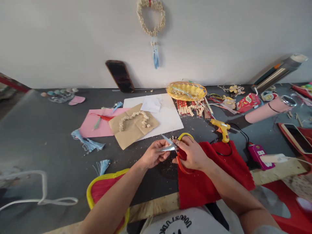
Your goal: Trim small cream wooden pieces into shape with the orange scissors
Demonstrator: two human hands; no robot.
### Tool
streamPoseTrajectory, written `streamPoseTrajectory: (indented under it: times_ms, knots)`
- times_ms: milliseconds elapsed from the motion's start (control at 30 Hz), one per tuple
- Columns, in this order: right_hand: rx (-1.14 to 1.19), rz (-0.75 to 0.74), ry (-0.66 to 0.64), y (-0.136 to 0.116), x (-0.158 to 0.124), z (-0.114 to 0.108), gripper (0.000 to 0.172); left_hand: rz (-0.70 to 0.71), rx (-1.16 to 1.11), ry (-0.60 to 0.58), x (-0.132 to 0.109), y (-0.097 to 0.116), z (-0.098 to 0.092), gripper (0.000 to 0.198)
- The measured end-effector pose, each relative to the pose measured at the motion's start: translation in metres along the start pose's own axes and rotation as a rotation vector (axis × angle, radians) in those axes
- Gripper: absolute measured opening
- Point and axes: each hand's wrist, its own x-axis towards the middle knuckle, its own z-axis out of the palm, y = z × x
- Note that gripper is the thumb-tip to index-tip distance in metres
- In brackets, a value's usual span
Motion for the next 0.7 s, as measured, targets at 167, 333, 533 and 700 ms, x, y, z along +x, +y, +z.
streamPoseTrajectory:
  times_ms: [167, 333, 533, 700]
  knots:
    - [0.005, 0.086, -0.022, -0.005, 0.000, 0.000, 0.062, 0.079, -0.017, 0.026, 0.002, -0.001, 0.001, 0.026]
    - [0.017, 0.166, -0.041, -0.011, 0.001, -0.002, 0.061, 0.167, 0.019, 0.039, 0.004, -0.003, 0.004, 0.032]
    - [0.118, 0.153, -0.041, -0.015, 0.001, -0.005, 0.060, 0.204, 0.035, 0.007, 0.002, -0.005, 0.001, 0.032]
    - [0.225, 0.146, -0.047, -0.018, 0.001, -0.010, 0.058, 0.251, 0.055, 0.000, 0.001, -0.004, 0.001, 0.031]
